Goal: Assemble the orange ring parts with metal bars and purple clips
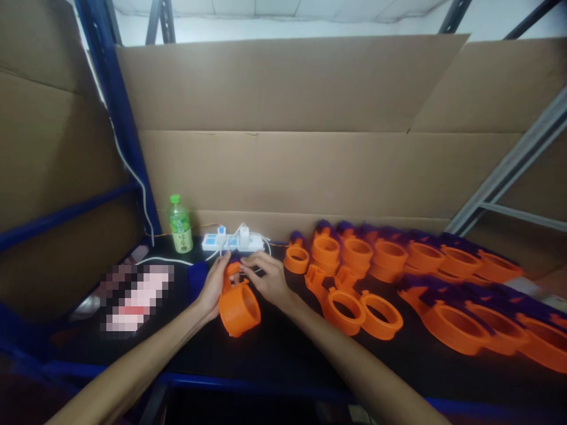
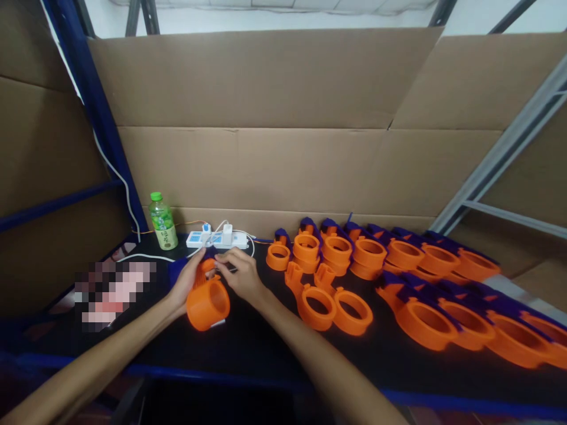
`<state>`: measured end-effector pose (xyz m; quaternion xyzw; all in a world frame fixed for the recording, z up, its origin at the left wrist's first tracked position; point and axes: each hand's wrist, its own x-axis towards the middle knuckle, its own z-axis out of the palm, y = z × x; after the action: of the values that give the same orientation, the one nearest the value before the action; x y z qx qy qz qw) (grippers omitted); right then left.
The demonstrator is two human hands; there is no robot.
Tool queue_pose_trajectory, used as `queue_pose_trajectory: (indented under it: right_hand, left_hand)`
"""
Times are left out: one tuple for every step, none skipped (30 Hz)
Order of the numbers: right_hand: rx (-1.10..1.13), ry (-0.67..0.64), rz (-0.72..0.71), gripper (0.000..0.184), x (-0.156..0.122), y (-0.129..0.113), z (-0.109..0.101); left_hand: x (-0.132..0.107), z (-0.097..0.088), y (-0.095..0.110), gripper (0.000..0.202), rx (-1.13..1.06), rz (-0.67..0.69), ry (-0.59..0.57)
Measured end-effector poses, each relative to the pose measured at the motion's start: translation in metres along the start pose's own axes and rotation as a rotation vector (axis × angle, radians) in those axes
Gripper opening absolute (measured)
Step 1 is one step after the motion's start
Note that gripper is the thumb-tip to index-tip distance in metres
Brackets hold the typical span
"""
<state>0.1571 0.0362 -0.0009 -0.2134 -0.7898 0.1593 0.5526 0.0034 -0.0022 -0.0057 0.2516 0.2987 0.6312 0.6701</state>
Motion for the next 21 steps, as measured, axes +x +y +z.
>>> queue_pose_trajectory:
  right_hand:
    - [0.006,0.012,0.023,0.007,0.000,0.000,0.000]
    - [0.014,0.025,0.045,0.009,0.000,0.000,0.001]
    - [0.025,0.038,0.065,0.010,0.000,0.000,0.001]
    - [0.035,0.056,0.080,0.010,0.000,-0.001,0.001]
    - [0.040,0.074,0.089,0.010,0.000,-0.003,0.002]
    - [0.038,0.089,0.091,0.010,0.001,-0.004,0.002]
    - [0.026,0.101,0.086,0.009,0.003,-0.006,0.001]
    - [0.006,0.113,0.077,0.009,0.005,-0.007,0.000]
    - [-0.022,0.127,0.068,0.009,0.007,-0.008,-0.002]
    - [-0.056,0.144,0.061,0.008,0.010,-0.008,-0.005]
    - [-0.090,0.162,0.059,0.008,0.013,-0.008,-0.008]
    - [-0.121,0.179,0.061,0.008,0.015,-0.007,-0.012]
    - [-0.145,0.180,0.063,0.008,0.017,-0.006,-0.015]
    - [-0.158,0.164,0.062,0.008,0.019,-0.006,-0.018]
    - [-0.159,0.135,0.057,0.008,0.020,-0.006,-0.020]
    - [-0.149,0.101,0.048,0.008,0.021,-0.007,-0.022]
    - [-0.128,0.065,0.038,0.008,0.021,-0.008,-0.023]
    - [-0.097,0.029,0.030,0.010,0.022,-0.010,-0.022]
    - [-0.056,-0.002,0.030,0.011,0.022,-0.011,-0.021]
    - [-0.007,-0.024,0.043,0.014,0.022,-0.011,-0.019]
    - [0.051,-0.030,0.072,0.016,0.022,-0.010,-0.017]
  left_hand:
    - [0.000,0.000,-0.001,0.038,0.015,-0.012,-0.004]
    - [0.001,0.001,-0.001,0.037,0.032,-0.021,-0.015]
    - [0.001,0.002,0.000,0.037,0.043,-0.030,-0.032]
    - [0.001,0.003,0.001,0.037,0.046,-0.037,-0.049]
    - [0.002,0.003,0.002,0.038,0.046,-0.035,-0.062]
    - [0.003,0.003,0.004,0.040,0.049,-0.026,-0.068]
    - [0.004,0.003,0.005,0.041,0.058,-0.007,-0.062]
    - [0.005,0.003,0.007,0.042,0.074,0.010,-0.048]
    - [0.005,0.002,0.008,0.042,0.098,0.026,-0.032]
    - [0.006,0.001,0.010,0.041,0.129,0.042,-0.013]
    - [0.006,0.000,0.011,0.040,0.162,0.062,0.004]
    - [0.006,0.000,0.012,0.039,0.192,0.086,0.015]
    - [0.005,0.000,0.012,0.039,0.215,0.107,0.018]
    - [0.003,0.000,0.013,0.039,0.230,0.119,0.012]
    - [0.002,0.001,0.014,0.039,0.236,0.122,0.004]
    - [0.000,0.002,0.014,0.040,0.235,0.114,-0.006]
    - [-0.001,0.003,0.014,0.040,0.234,0.102,-0.014]
    - [-0.002,0.004,0.015,0.041,0.237,0.095,-0.016]
    - [-0.003,0.005,0.015,0.041,0.244,0.095,-0.014]
    - [-0.003,0.006,0.015,0.041,0.253,0.098,-0.014]
    - [-0.003,0.006,0.016,0.041,0.257,0.098,-0.018]
